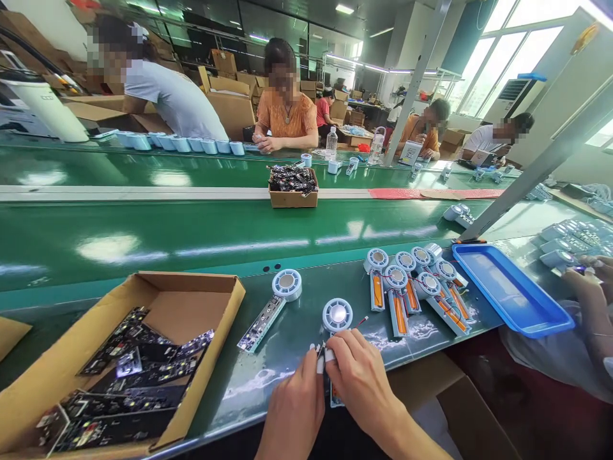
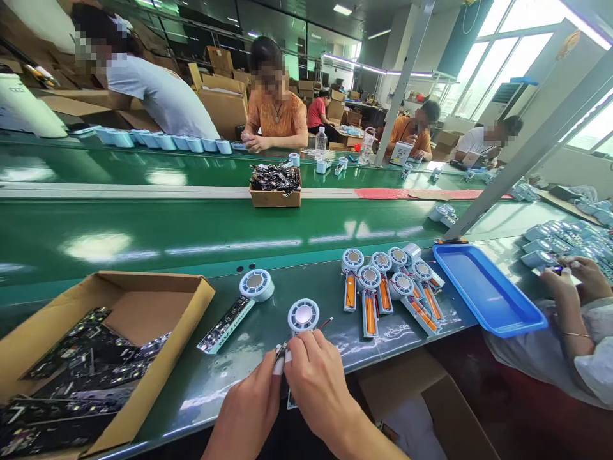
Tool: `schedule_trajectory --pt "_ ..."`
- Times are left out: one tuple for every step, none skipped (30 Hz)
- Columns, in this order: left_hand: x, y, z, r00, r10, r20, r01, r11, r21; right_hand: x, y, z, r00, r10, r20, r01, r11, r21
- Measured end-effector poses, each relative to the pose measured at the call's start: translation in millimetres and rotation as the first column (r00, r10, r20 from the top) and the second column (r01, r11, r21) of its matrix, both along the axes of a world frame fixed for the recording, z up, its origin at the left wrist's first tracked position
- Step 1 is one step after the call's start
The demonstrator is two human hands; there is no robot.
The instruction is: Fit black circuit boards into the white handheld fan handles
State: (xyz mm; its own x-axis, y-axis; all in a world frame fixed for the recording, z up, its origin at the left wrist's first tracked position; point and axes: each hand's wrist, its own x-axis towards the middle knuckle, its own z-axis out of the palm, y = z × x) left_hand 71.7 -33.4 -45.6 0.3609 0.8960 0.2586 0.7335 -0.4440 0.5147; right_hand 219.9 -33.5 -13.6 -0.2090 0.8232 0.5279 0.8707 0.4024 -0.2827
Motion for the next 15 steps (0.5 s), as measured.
schedule_trajectory --pt "-2 1 -0.1 1.000 -0.013 -0.002 0.013 1.000 0.015 0 0 0.0 0.999 0.020 -0.031 -0.021 1.000 -0.022" --pt "-5 2 1.2 0.999 -0.034 0.010 0.034 0.999 0.014 2 1 0.0 0.996 0.044 -0.076 -0.048 0.998 -0.047" --pt "-8 4 3.7 0.998 -0.062 0.030 0.062 0.998 0.001 4 2 0.1 0.989 0.066 -0.132 -0.076 0.995 -0.072" --pt "-10 7 7.0 0.995 -0.088 0.051 0.089 0.996 -0.020 6 3 0.4 0.978 0.078 -0.192 -0.099 0.990 -0.101" --pt "-12 9 10.8 0.991 -0.116 0.068 0.119 0.992 -0.045 9 4 0.9 0.965 0.079 -0.248 -0.115 0.984 -0.135" --pt "-14 12 14.6 0.987 -0.142 0.080 0.147 0.986 -0.071 12 6 1.5 0.953 0.071 -0.294 -0.126 0.977 -0.173" --pt "-15 14 18.1 0.983 -0.164 0.087 0.172 0.980 -0.099 15 7 2.4 0.943 0.064 -0.327 -0.138 0.968 -0.209" --pt "-17 16 21.0 0.979 -0.182 0.093 0.193 0.973 -0.127 18 8 3.4 0.936 0.064 -0.346 -0.155 0.958 -0.240" --pt "-17 18 23.2 0.975 -0.198 0.099 0.212 0.965 -0.154 20 9 4.4 0.931 0.079 -0.355 -0.181 0.947 -0.264" --pt "-18 20 24.9 0.972 -0.212 0.104 0.228 0.957 -0.178 22 10 5.3 0.927 0.107 -0.360 -0.215 0.937 -0.274" --pt "-19 21 26.0 0.968 -0.225 0.108 0.243 0.950 -0.197 24 11 5.9 0.921 0.141 -0.362 -0.250 0.929 -0.274" --pt "-20 22 26.7 0.965 -0.239 0.105 0.256 0.942 -0.216 25 12 6.1 0.916 0.169 -0.364 -0.277 0.923 -0.269" --pt "-21 23 27.3 0.963 -0.253 0.095 0.268 0.936 -0.228 25 12 5.8 0.913 0.184 -0.364 -0.290 0.921 -0.261" --pt "-22 24 27.8 0.961 -0.265 0.076 0.275 0.932 -0.235 25 12 5.3 0.913 0.190 -0.361 -0.293 0.921 -0.256" --pt "-23 24 28.4 0.961 -0.272 0.050 0.276 0.931 -0.237 25 12 4.5 0.917 0.190 -0.351 -0.288 0.924 -0.252"
